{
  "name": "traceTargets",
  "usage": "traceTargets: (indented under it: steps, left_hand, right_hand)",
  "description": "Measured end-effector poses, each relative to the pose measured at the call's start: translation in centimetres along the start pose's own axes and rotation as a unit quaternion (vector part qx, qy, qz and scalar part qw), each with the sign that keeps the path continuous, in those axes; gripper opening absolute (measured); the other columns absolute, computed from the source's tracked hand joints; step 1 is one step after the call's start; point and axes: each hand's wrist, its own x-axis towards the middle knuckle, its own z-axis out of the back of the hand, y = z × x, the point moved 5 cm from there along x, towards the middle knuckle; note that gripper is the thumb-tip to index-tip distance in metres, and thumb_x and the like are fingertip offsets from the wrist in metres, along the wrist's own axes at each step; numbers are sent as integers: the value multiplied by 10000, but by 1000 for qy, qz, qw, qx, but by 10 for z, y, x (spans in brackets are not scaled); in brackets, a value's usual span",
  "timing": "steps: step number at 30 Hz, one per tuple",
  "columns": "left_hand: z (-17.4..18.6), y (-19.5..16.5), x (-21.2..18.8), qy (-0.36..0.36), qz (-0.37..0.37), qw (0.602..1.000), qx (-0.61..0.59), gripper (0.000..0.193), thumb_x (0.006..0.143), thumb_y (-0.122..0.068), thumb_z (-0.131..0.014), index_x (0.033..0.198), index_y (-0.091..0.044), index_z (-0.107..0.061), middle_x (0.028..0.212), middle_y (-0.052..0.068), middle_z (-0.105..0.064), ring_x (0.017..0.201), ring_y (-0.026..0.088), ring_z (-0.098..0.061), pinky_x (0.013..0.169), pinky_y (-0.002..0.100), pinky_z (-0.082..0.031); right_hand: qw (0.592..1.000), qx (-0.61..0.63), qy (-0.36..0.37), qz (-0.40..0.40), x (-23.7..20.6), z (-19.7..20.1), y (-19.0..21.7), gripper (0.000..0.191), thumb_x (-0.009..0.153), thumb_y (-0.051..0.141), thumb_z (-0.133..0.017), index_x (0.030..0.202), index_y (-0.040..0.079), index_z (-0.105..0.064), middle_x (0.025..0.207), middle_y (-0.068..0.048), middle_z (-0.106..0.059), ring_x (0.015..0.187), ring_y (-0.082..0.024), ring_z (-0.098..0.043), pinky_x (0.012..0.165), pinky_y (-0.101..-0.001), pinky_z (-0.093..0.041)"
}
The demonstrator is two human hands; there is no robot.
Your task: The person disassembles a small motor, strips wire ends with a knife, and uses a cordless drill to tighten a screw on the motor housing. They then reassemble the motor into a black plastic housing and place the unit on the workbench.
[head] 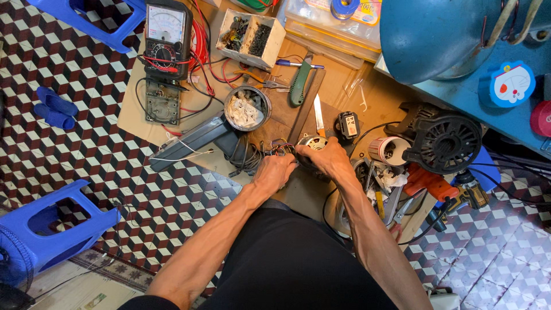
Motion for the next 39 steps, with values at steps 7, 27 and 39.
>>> traceTargets:
  steps: [7,27,39]
  left_hand:
    - [0,7,-1,16,88,989,-117,175,859,-221,-741,873,-48,-714,708,169,-697,631,322,-689,601,453,-521]
    - [-23,-3,-3,89,267,890,-358,278,883,-214,-744,972,49,-726,780,85,-705,684,155,-672,610,285,-566]
    - [86,-97,-4,10,139,987,-82,339,831,-383,-737,1034,-111,-725,897,103,-793,848,266,-778,745,383,-596]
  right_hand:
    - [998,40,-51,-5,-14,6,-1,1117,600,657,-842,1329,-119,-504,1216,-320,-657,1122,-404,-682,936,-435,-558]
    - [816,-9,-552,172,-112,285,-67,622,817,139,-735,1359,-50,-495,1275,-280,-552,1210,-443,-535,1034,-499,-439]
    - [843,-172,-469,199,-66,307,-69,701,799,226,-784,1403,-12,-518,1263,-236,-614,1182,-430,-559,962,-552,-469]
